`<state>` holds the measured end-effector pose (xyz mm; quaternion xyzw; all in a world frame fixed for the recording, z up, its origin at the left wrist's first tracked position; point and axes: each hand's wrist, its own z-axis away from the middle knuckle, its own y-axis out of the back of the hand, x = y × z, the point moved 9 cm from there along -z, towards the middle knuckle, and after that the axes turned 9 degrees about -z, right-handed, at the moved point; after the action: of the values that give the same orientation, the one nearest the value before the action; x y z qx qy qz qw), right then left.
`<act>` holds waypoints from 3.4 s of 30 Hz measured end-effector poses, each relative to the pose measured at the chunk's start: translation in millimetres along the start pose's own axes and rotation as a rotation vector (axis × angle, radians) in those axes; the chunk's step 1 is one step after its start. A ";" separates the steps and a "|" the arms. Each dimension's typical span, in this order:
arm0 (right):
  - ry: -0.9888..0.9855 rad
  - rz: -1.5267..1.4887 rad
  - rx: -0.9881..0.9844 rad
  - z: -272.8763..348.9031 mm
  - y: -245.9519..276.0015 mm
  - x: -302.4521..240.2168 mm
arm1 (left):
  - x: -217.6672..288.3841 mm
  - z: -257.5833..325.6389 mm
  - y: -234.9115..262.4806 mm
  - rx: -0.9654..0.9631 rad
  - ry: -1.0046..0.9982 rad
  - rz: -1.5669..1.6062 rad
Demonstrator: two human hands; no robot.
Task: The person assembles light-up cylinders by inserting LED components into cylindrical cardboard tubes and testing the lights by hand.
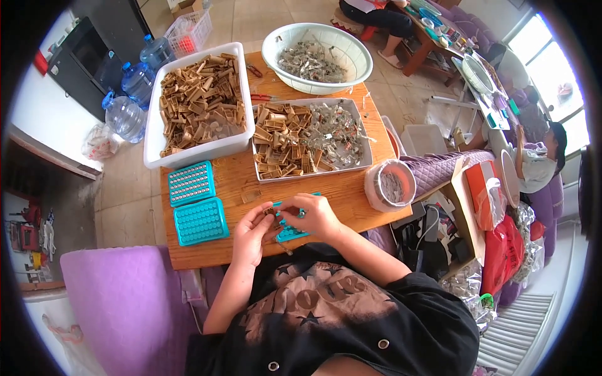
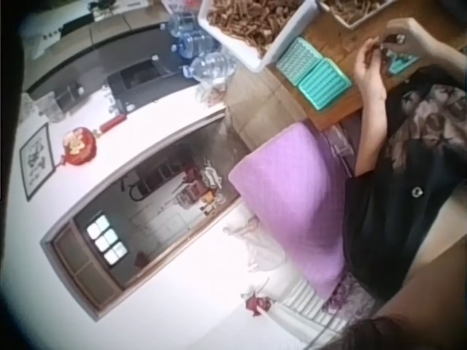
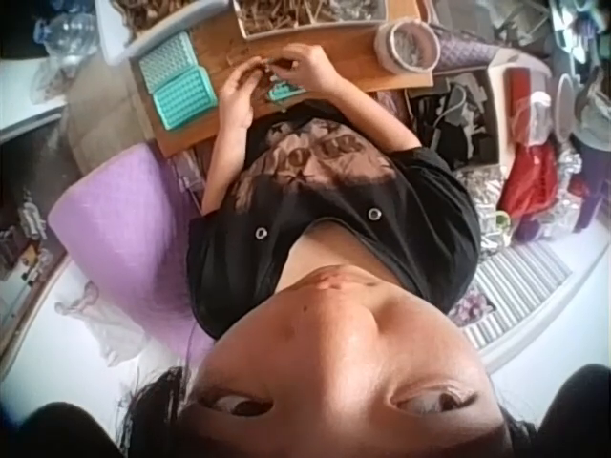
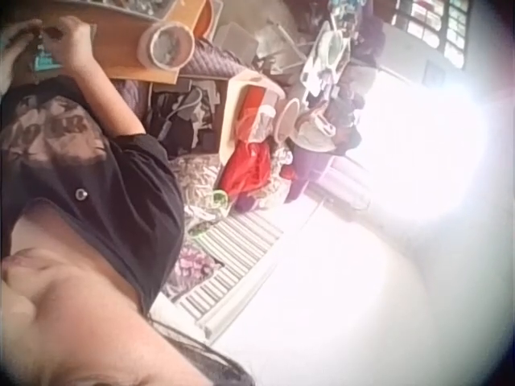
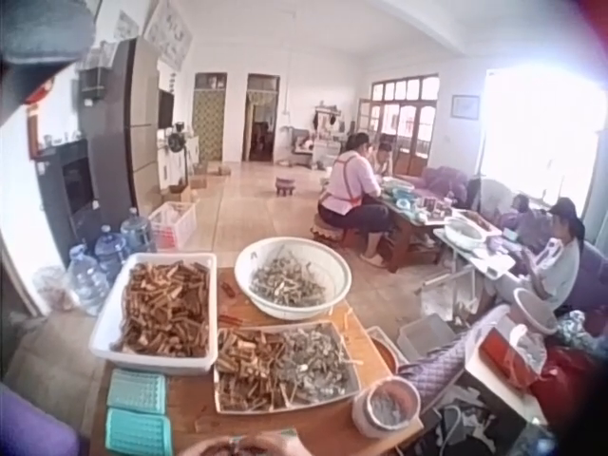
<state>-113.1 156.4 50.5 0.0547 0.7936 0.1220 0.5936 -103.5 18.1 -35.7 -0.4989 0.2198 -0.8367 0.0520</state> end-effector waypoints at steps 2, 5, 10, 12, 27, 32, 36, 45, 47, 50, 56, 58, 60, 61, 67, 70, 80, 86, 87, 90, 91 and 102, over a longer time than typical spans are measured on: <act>0.037 0.056 -0.014 4.4 -6.8 -6.0 | -3.4 -0.4 -3.2 -0.016 -0.001 -0.016; 0.071 0.082 0.022 7.9 -6.1 -5.5 | -4.2 -2.7 -5.3 -0.006 -0.006 0.015; 0.157 0.109 0.086 11.7 -3.1 -11.6 | -7.1 -0.7 -10.6 -0.040 0.022 0.057; 0.190 0.135 0.072 13.0 -5.5 -13.7 | -8.3 -0.7 -10.2 -0.043 0.029 0.055; 0.206 0.167 0.074 15.1 -3.1 -22.3 | -17.5 0.1 -13.1 -0.032 0.070 0.066; 0.256 0.198 0.039 17.0 -7.2 -25.5 | -20.2 1.3 -11.3 -0.018 0.073 0.077; 0.330 0.249 0.031 21.1 -7.1 -26.8 | -22.3 2.1 -12.1 -0.039 0.094 0.086; 0.375 0.235 0.083 26.9 -5.2 -24.3 | -22.1 2.5 -17.6 -0.064 0.127 0.105; 0.323 0.232 0.061 27.2 -5.6 -17.4 | -26.0 4.6 -15.7 -0.052 0.144 0.094; 0.360 0.317 -0.035 30.4 -12.4 -19.4 | -23.2 2.2 -11.5 -0.045 0.106 0.028; 0.097 0.054 -0.033 25.6 -10.8 -4.8 | -3.6 -0.4 -1.5 0.060 0.005 0.136; -0.174 -0.072 0.125 26.1 12.3 34.7 | -0.2 0.6 6.1 0.072 -0.006 0.090; -0.120 0.256 0.024 19.2 22.6 41.7 | 2.1 -0.4 8.5 0.034 -0.002 0.073; -0.124 0.252 0.018 20.6 24.2 45.3 | 1.6 -0.3 11.4 0.056 0.004 0.072; 0.083 0.553 -0.130 26.6 -7.4 27.5 | 9.7 0.9 7.4 0.030 -0.054 0.070; 0.125 0.659 -0.212 27.2 -23.3 29.0 | 6.7 0.3 4.3 -0.007 -0.061 0.069; 0.031 0.321 -0.171 17.3 -17.8 33.4 | 11.6 5.1 0.1 -0.034 -0.075 0.012; -0.277 -0.238 0.095 11.0 -2.3 21.7 | 8.7 5.5 -5.0 -0.029 -0.073 -0.112; -0.277 -0.238 0.093 9.1 -3.3 20.5 | 6.9 5.0 -5.6 -0.021 -0.054 -0.151; -0.040 0.022 0.081 3.5 -3.6 -0.4 | 3.3 3.8 -7.0 0.008 -0.061 -0.121; 0.033 0.092 0.079 5.0 -5.7 -3.8 | 2.2 3.8 -7.5 0.008 -0.061 -0.121; -0.133 -0.061 -0.024 2.2 -8.7 17.5 | 20.5 12.6 -16.6 0.099 -0.377 -0.528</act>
<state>-115.5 152.4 31.5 0.0313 0.7521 0.1094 0.6492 -100.7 22.8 -6.9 -0.6816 0.0286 -0.7239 -0.1030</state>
